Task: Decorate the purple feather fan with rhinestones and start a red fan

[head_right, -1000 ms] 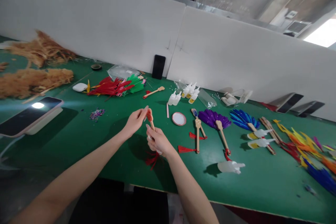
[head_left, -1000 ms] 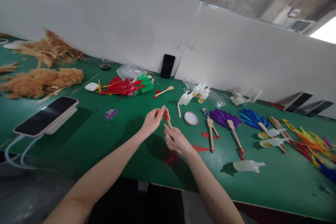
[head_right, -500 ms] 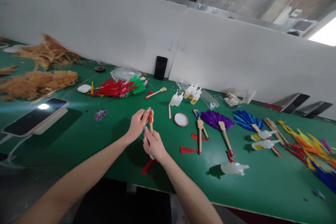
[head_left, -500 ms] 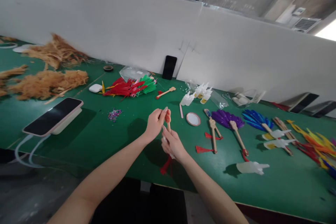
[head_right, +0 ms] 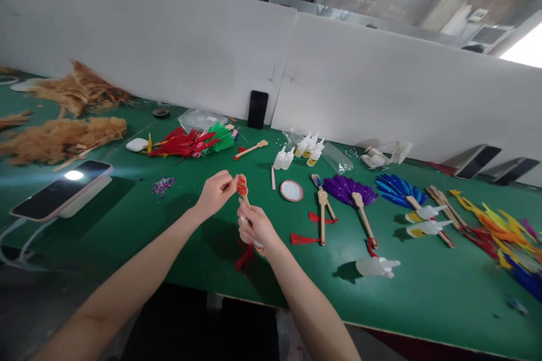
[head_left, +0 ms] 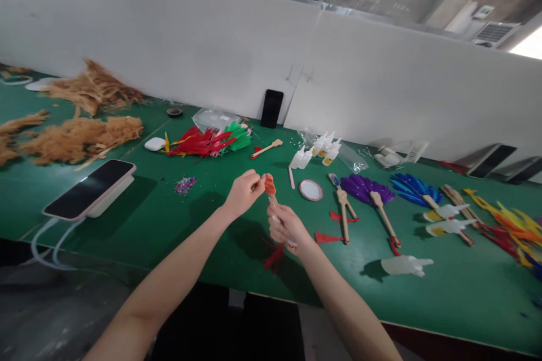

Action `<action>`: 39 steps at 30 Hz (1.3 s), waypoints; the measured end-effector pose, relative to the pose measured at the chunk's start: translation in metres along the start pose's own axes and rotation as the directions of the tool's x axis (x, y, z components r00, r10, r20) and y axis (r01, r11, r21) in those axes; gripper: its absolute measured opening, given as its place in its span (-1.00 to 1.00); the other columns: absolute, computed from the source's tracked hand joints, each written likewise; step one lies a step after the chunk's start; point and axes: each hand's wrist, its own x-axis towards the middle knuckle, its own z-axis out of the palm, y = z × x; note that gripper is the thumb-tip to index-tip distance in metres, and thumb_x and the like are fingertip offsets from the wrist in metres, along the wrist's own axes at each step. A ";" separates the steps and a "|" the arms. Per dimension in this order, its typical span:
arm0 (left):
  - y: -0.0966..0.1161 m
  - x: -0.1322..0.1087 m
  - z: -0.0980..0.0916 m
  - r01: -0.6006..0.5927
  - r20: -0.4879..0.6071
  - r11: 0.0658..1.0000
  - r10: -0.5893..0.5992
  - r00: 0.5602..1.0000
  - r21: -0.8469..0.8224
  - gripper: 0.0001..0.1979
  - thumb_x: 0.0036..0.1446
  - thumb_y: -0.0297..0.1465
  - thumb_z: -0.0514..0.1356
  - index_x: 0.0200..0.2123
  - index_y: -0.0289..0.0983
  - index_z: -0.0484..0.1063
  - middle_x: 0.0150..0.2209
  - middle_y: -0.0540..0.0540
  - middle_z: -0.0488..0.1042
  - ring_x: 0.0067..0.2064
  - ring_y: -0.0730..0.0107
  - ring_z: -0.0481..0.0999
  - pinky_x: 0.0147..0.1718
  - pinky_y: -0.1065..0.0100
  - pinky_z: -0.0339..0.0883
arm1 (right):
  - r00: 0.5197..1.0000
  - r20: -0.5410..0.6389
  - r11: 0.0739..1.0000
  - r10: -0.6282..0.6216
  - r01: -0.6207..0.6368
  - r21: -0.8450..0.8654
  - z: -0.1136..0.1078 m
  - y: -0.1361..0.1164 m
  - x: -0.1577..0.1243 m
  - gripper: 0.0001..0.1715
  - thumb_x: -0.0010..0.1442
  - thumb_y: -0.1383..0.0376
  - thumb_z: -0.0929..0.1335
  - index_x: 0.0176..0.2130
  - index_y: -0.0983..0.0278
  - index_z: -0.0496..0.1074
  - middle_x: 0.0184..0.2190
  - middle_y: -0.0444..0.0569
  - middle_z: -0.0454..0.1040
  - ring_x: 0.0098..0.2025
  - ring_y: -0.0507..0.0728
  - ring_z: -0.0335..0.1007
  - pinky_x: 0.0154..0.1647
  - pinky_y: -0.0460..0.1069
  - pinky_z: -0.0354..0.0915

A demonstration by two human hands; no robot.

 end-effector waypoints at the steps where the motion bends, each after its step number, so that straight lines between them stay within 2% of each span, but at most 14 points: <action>1: 0.000 0.002 -0.002 -0.006 0.027 1.000 0.006 1.000 -0.005 -0.60 0.17 -0.39 0.08 -0.66 -0.26 0.01 -0.62 0.09 0.02 -0.58 0.56 0.06 -0.56 0.41 -0.04 | 1.000 0.013 1.000 0.010 -0.010 0.003 -0.002 -0.001 0.000 -0.50 0.03 -0.02 0.44 -0.54 0.24 0.19 -0.90 -0.42 -0.01 -0.90 -0.14 -0.28 -0.88 -0.18 -0.27; 6: 0.031 -0.005 -0.010 -0.009 0.120 0.997 0.018 0.993 -0.072 -0.57 0.18 -0.40 0.04 -0.69 -0.26 -0.02 -0.65 0.09 0.02 -0.61 0.58 0.06 -0.59 0.43 -0.02 | 0.999 -0.009 0.998 -0.052 0.052 0.042 -0.025 -0.015 0.005 -0.49 0.11 0.01 0.39 -0.56 0.21 0.09 -0.88 -0.43 -0.05 -0.88 -0.15 -0.33 -0.86 -0.18 -0.28; 9: 0.056 -0.023 -0.019 0.024 0.268 0.986 0.022 0.963 -0.166 -0.57 0.19 -0.40 0.07 -0.71 -0.27 0.06 -0.63 0.07 0.09 -0.59 0.57 0.15 -0.56 0.45 0.06 | 0.989 -0.063 0.988 -0.135 0.139 0.069 -0.039 -0.023 0.005 -0.44 0.18 0.01 0.33 -0.58 0.19 -0.03 -0.87 -0.43 -0.15 -0.85 -0.16 -0.38 -0.82 -0.19 -0.27; 11: 0.058 -0.034 -0.035 0.127 0.204 0.976 -0.091 0.975 -0.175 -0.59 0.23 -0.36 0.03 -0.68 -0.27 0.17 -0.60 0.04 0.20 -0.56 0.55 0.25 -0.53 0.46 0.14 | 0.991 -0.054 0.990 -0.119 0.123 0.067 -0.043 -0.023 0.004 -0.48 0.16 0.02 0.35 -0.57 0.20 0.03 -0.88 -0.43 -0.10 -0.86 -0.15 -0.36 -0.84 -0.17 -0.29; 13: 0.044 -0.041 -0.061 0.224 -0.081 0.972 -0.229 0.970 -0.065 -0.62 0.24 -0.32 0.01 -0.64 -0.24 0.15 -0.64 0.06 0.15 -0.57 0.50 0.23 -0.54 0.44 0.15 | 0.997 -0.023 0.995 -0.077 0.079 0.055 -0.042 -0.017 0.004 -0.51 0.10 0.03 0.39 -0.55 0.21 0.11 -0.88 -0.42 -0.04 -0.87 -0.14 -0.32 -0.85 -0.16 -0.29; 15: 0.017 -0.046 -0.096 0.270 -0.347 0.939 -0.185 0.919 0.215 -0.67 0.22 -0.30 0.02 -0.59 -0.23 0.20 -0.62 0.05 0.20 -0.55 0.45 0.21 -0.47 0.38 0.19 | 0.999 0.003 0.998 -0.042 0.042 0.046 -0.039 -0.012 0.005 -0.51 0.06 0.02 0.42 -0.55 0.22 0.13 -0.89 -0.42 -0.02 -0.88 -0.14 -0.31 -0.86 -0.16 -0.29; 16: 0.001 -0.049 -0.116 0.306 -0.447 0.880 -0.123 0.886 0.364 -0.65 0.20 -0.28 0.03 -0.62 -0.21 0.15 -0.62 0.03 0.18 -0.53 0.42 0.20 -0.38 0.32 0.22 | 1.000 0.013 0.999 -0.028 0.028 0.041 -0.038 -0.010 0.005 -0.50 0.05 0.01 0.43 -0.55 0.22 0.13 -0.89 -0.42 -0.02 -0.88 -0.14 -0.31 -0.86 -0.16 -0.29; 19: -0.041 -0.058 -0.171 0.458 -0.539 0.619 -0.065 0.840 0.638 -0.64 0.14 -0.29 -0.01 -0.65 -0.16 -0.04 -0.62 0.03 0.03 -0.48 0.32 0.16 -0.22 0.16 0.19 | 0.999 0.041 1.000 0.009 -0.010 0.019 -0.037 -0.008 0.006 -0.50 0.07 0.00 0.41 -0.55 0.21 0.12 -0.90 -0.43 -0.02 -0.89 -0.14 -0.32 -0.87 -0.17 -0.28; 22: -0.064 -0.070 -0.207 0.525 -0.572 0.555 -0.105 0.814 0.646 -0.64 0.13 -0.30 -0.03 -0.65 -0.13 -0.11 -0.62 0.04 -0.06 -0.51 0.31 0.07 -0.30 0.14 0.10 | 0.996 0.073 0.999 0.048 -0.046 -0.017 -0.035 -0.007 0.006 -0.53 0.09 0.01 0.41 -0.53 0.22 0.14 -0.90 -0.43 0.00 -0.89 -0.13 -0.29 -0.87 -0.18 -0.27; 24: -0.073 -0.077 -0.218 0.536 -0.524 0.526 -0.188 0.830 0.660 -0.62 0.16 -0.27 -0.06 -0.66 -0.12 -0.12 -0.62 0.03 -0.07 -0.54 0.32 0.02 -0.38 0.19 0.02 | 0.994 0.088 0.997 0.067 -0.063 -0.039 -0.034 -0.006 0.006 -0.53 0.09 0.01 0.41 -0.52 0.22 0.16 -0.90 -0.43 0.00 -0.89 -0.13 -0.29 -0.88 -0.19 -0.27; 28: -0.083 -0.084 -0.224 0.511 -0.483 0.485 -0.194 0.854 0.710 -0.62 0.17 -0.24 -0.07 -0.65 -0.17 -0.08 -0.60 0.01 -0.04 -0.49 0.32 0.07 -0.37 0.24 0.03 | 0.993 0.096 0.995 0.072 -0.065 -0.073 -0.034 -0.006 0.005 -0.53 0.10 0.00 0.39 -0.52 0.22 0.16 -0.90 -0.43 0.00 -0.89 -0.13 -0.29 -0.87 -0.18 -0.27; 31: -0.083 -0.080 -0.215 0.496 -0.465 0.524 -0.201 0.862 0.693 -0.65 0.20 -0.25 -0.06 -0.61 -0.21 -0.03 -0.56 0.00 0.01 -0.42 0.32 0.13 -0.33 0.27 0.11 | 0.993 0.102 0.994 0.060 -0.051 -0.094 -0.035 -0.008 0.003 -0.54 0.14 0.00 0.37 -0.52 0.23 0.16 -0.89 -0.43 -0.01 -0.88 -0.13 -0.28 -0.86 -0.18 -0.26; 35: -0.079 -0.066 -0.179 0.408 -0.331 0.651 -0.246 0.911 0.640 -0.71 0.24 -0.25 -0.11 -0.53 -0.19 0.04 -0.48 -0.06 0.18 -0.32 0.25 0.27 -0.24 0.20 0.23 | 0.992 0.117 0.993 0.045 -0.032 -0.117 -0.032 -0.009 0.000 -0.57 0.17 -0.02 0.34 -0.46 0.24 0.24 -0.89 -0.43 0.00 -0.87 -0.14 -0.29 -0.85 -0.18 -0.28; 39: -0.083 -0.055 -0.137 0.362 -0.187 0.669 -0.321 0.929 0.649 -0.79 0.24 -0.32 -0.13 -0.37 -0.23 0.21 -0.30 -0.18 0.32 -0.22 0.21 0.37 -0.18 0.21 0.30 | 0.993 0.110 0.980 0.032 -0.009 -0.199 -0.027 -0.006 0.000 -0.60 0.18 -0.01 0.33 -0.27 0.29 0.37 -0.87 -0.45 -0.02 -0.86 -0.14 -0.29 -0.83 -0.19 -0.26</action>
